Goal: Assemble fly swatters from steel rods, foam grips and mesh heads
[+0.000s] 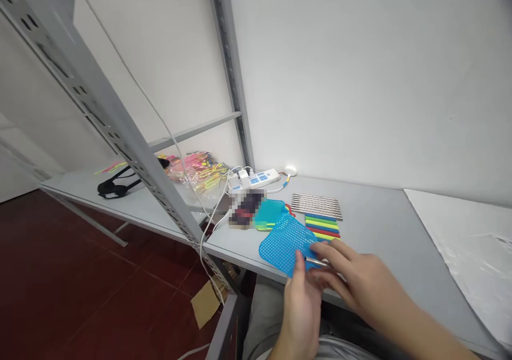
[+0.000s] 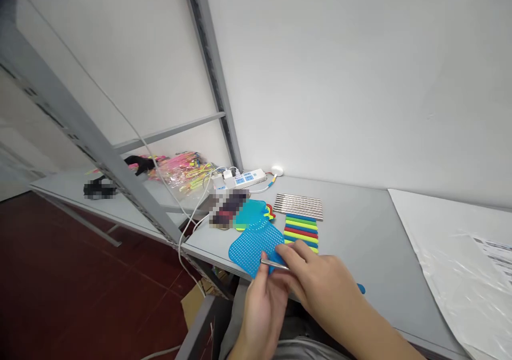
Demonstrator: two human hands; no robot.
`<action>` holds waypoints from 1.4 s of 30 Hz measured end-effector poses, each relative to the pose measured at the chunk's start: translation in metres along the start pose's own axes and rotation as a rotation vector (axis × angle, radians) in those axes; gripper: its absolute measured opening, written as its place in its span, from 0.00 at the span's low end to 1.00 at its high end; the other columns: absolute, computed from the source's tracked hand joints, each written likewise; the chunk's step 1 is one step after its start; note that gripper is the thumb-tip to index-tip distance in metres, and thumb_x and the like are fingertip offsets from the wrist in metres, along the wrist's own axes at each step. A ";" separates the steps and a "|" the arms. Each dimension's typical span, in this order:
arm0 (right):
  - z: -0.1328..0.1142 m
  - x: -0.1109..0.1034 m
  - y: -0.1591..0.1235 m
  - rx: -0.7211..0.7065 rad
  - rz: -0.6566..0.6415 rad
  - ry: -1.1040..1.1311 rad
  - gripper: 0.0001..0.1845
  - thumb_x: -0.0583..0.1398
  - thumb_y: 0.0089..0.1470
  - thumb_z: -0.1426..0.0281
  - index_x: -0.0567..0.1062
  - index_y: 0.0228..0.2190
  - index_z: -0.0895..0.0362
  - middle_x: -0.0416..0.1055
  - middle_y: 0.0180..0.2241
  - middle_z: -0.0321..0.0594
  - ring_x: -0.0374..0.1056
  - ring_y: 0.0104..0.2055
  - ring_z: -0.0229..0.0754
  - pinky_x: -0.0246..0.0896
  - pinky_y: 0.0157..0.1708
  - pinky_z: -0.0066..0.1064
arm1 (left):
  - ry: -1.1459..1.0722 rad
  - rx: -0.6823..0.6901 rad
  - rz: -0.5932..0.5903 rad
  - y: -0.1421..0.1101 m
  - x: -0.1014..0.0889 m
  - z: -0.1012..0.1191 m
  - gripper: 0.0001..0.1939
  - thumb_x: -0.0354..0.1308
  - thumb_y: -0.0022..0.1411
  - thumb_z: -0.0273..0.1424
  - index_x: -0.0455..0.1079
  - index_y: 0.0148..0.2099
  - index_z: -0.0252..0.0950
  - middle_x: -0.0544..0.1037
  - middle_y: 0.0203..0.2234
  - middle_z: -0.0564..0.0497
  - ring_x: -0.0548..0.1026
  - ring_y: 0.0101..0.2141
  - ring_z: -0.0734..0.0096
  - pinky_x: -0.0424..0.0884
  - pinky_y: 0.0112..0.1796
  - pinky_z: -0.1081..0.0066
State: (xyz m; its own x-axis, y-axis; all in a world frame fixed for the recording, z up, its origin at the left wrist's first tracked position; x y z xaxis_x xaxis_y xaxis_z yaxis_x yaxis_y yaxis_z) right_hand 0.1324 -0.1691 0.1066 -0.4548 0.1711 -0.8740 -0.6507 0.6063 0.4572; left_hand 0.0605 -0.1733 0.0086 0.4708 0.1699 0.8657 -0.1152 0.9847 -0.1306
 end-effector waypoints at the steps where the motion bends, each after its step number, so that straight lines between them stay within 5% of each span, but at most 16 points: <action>1: -0.005 0.005 0.004 -0.054 0.021 -0.037 0.13 0.51 0.63 0.71 0.68 0.48 0.52 0.77 0.42 0.43 0.76 0.28 0.42 0.64 0.22 0.29 | -0.032 0.003 -0.027 0.000 -0.001 0.001 0.19 0.55 0.67 0.42 0.75 0.51 0.34 0.77 0.47 0.41 0.74 0.47 0.60 0.71 0.44 0.64; 5: -0.012 0.018 0.011 -0.143 0.089 -0.019 0.14 0.49 0.59 0.80 0.69 0.40 0.54 0.78 0.33 0.42 0.75 0.28 0.41 0.62 0.21 0.27 | -0.052 -0.064 -0.126 0.005 -0.001 0.001 0.26 0.52 0.67 0.48 0.76 0.51 0.32 0.77 0.48 0.38 0.73 0.51 0.53 0.69 0.50 0.58; 9: 0.004 0.028 0.025 0.002 0.005 0.204 0.09 0.49 0.60 0.77 0.66 0.33 0.52 0.77 0.30 0.38 0.75 0.29 0.41 0.63 0.25 0.27 | 0.043 0.012 -0.083 0.018 -0.012 0.030 0.23 0.51 0.68 0.46 0.74 0.51 0.33 0.76 0.49 0.39 0.74 0.48 0.56 0.69 0.47 0.59; 11: 0.020 0.031 0.039 0.110 -0.011 0.287 0.09 0.50 0.61 0.73 0.62 0.29 0.51 0.76 0.28 0.37 0.74 0.28 0.41 0.62 0.25 0.27 | 0.114 0.162 0.036 0.027 -0.031 0.064 0.21 0.49 0.69 0.46 0.72 0.53 0.37 0.75 0.49 0.41 0.74 0.46 0.59 0.70 0.44 0.62; 14: 0.046 0.039 0.069 0.228 -0.066 0.381 0.13 0.53 0.62 0.68 0.57 0.25 0.51 0.76 0.28 0.37 0.74 0.31 0.43 0.61 0.27 0.29 | 0.347 0.597 0.322 0.025 -0.069 0.130 0.17 0.51 0.69 0.41 0.66 0.57 0.47 0.71 0.54 0.48 0.71 0.48 0.66 0.69 0.41 0.69; 17: 0.064 0.052 0.101 0.251 -0.157 0.377 0.14 0.56 0.60 0.65 0.58 0.25 0.51 0.79 0.35 0.37 0.75 0.36 0.46 0.61 0.30 0.31 | 0.833 0.731 0.378 0.026 -0.077 0.154 0.15 0.50 0.70 0.39 0.69 0.55 0.44 0.71 0.53 0.47 0.69 0.50 0.63 0.66 0.48 0.65; 21: 0.076 0.076 0.130 0.226 -0.267 0.332 0.11 0.55 0.61 0.64 0.61 0.27 0.51 0.79 0.36 0.37 0.74 0.35 0.46 0.61 0.32 0.33 | 1.344 0.770 0.203 0.031 -0.058 0.141 0.15 0.51 0.69 0.32 0.73 0.54 0.42 0.71 0.53 0.44 0.66 0.55 0.56 0.61 0.55 0.56; 26: 0.079 0.100 0.136 0.211 -0.320 0.365 0.11 0.53 0.62 0.64 0.60 0.27 0.51 0.78 0.38 0.41 0.74 0.36 0.47 0.63 0.32 0.35 | 1.597 0.714 0.166 0.038 -0.050 0.126 0.20 0.53 0.67 0.29 0.69 0.59 0.45 0.70 0.56 0.43 0.64 0.57 0.52 0.63 0.54 0.53; 33: 0.082 0.105 0.134 0.176 -0.364 0.300 0.06 0.54 0.62 0.65 0.68 0.33 0.51 0.78 0.40 0.39 0.74 0.36 0.46 0.64 0.32 0.34 | 1.759 0.656 0.160 0.045 -0.051 0.117 0.25 0.54 0.66 0.32 0.63 0.64 0.48 0.66 0.62 0.45 0.60 0.61 0.43 0.58 0.55 0.47; 42: 0.085 0.105 0.133 0.118 -0.436 0.147 0.08 0.56 0.62 0.63 0.73 0.38 0.52 0.77 0.32 0.40 0.73 0.33 0.46 0.62 0.30 0.33 | 1.897 0.623 0.166 0.048 -0.053 0.113 0.23 0.51 0.68 0.33 0.63 0.64 0.43 0.65 0.62 0.43 0.59 0.61 0.46 0.58 0.54 0.50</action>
State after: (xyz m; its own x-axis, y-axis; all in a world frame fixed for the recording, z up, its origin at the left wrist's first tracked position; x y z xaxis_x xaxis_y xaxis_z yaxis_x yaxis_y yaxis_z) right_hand 0.0494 -0.0046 0.0623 -0.2416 -0.2252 -0.9439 -0.7300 0.6830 0.0239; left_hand -0.0683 -0.1392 0.0108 0.5300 0.4689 -0.7065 -0.2811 0.8832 0.3753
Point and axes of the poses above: each hand's wrist, its own y-axis towards the middle knuckle, its own x-axis out of the palm, z = x × y, the point moved 8 cm from there along y, towards the middle knuckle
